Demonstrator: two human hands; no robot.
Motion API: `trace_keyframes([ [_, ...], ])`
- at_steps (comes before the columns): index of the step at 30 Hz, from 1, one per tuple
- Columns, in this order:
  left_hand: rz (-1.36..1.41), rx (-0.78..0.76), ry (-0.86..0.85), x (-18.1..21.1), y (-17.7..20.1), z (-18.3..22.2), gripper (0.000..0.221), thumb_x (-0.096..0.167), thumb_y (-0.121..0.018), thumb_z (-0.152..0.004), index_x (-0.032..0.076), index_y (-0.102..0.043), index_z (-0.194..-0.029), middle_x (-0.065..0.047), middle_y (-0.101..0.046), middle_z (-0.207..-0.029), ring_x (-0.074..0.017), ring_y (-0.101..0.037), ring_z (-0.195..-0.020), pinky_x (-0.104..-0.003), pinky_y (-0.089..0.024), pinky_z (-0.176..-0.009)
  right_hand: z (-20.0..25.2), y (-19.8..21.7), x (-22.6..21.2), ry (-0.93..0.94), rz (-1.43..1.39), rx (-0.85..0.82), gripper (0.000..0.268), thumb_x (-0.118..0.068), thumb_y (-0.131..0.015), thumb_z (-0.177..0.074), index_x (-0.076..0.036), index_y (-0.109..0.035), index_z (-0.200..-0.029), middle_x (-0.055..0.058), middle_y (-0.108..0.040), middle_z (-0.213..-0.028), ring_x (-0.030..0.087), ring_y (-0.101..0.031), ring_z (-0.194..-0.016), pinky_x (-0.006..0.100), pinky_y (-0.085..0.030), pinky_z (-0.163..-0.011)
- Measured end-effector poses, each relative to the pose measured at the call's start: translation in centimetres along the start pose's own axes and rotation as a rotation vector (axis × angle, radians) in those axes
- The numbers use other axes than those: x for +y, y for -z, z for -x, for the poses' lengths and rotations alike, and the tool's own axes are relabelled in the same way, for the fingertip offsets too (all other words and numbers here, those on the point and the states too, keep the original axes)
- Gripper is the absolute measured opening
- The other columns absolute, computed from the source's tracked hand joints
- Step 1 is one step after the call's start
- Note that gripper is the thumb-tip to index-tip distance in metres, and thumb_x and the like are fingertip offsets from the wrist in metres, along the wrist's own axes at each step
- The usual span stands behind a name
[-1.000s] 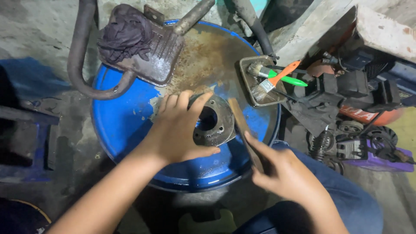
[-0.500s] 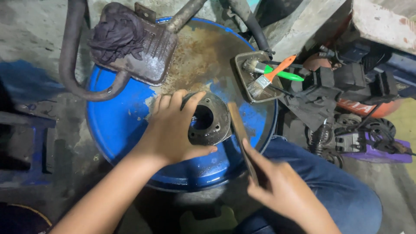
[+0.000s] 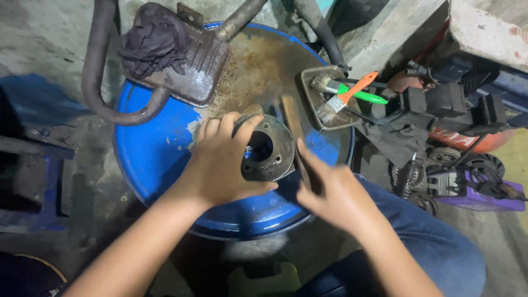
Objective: Cleaning a motorcycle engine component using a brush and a cloth on a blue barrel workbench.
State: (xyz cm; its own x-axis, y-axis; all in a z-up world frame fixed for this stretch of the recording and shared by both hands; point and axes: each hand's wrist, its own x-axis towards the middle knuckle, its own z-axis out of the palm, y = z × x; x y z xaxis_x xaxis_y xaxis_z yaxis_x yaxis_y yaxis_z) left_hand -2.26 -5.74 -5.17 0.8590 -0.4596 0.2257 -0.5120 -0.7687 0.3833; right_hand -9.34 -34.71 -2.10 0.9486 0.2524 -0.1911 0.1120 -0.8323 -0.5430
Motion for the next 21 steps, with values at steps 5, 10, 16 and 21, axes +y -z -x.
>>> trace_keyframes([
  [5,0.003,0.015,-0.039,0.0,-0.2,0.1,0.146,0.095,-0.101,-0.069,0.014,-0.056,-0.182,-0.023,-0.059,-0.155,-0.0538,-0.06,-0.133,-0.065,-0.045,-0.119,8.2,-2.3,0.8,-0.123,-0.106,-0.058,0.108,-0.024,-0.089,-0.097,-0.026,-0.04,-0.194,0.0,-0.096,-0.085,0.006,-0.079,-0.058,0.024,-0.069,-0.067],
  [10,0.012,0.045,-0.093,-0.5,-0.4,-0.1,0.142,0.094,-0.103,-0.069,0.013,-0.059,-0.178,-0.026,-0.059,-0.153,-0.0542,-0.06,-0.131,-0.065,-0.046,-0.118,6.3,-1.5,0.6,-0.134,-0.06,-0.081,0.114,-0.026,-0.091,-0.094,-0.028,-0.039,-0.194,-0.001,-0.093,-0.068,0.008,-0.075,-0.045,0.031,-0.064,-0.058],
  [16,0.039,-0.027,-0.027,-0.1,0.2,-0.1,0.14,0.094,-0.099,-0.071,0.015,-0.059,-0.179,-0.023,-0.058,-0.155,-0.0545,-0.058,-0.14,-0.067,-0.045,-0.117,-1.9,0.4,-0.1,-0.084,-0.074,0.003,0.103,-0.024,-0.083,-0.098,-0.03,-0.047,-0.194,0.003,-0.067,-0.064,0.013,-0.052,-0.052,0.037,-0.052,-0.06],
  [21,0.018,-0.012,-0.046,-0.5,-0.3,-0.1,0.142,0.098,-0.096,-0.073,0.013,-0.058,-0.179,-0.025,-0.058,-0.158,-0.0549,-0.058,-0.138,-0.066,-0.045,-0.117,1.9,-0.4,-0.3,-0.047,-0.003,0.013,0.103,-0.022,-0.085,-0.1,-0.025,-0.042,-0.194,0.005,-0.064,-0.049,0.013,-0.054,-0.04,0.036,-0.05,-0.051],
])
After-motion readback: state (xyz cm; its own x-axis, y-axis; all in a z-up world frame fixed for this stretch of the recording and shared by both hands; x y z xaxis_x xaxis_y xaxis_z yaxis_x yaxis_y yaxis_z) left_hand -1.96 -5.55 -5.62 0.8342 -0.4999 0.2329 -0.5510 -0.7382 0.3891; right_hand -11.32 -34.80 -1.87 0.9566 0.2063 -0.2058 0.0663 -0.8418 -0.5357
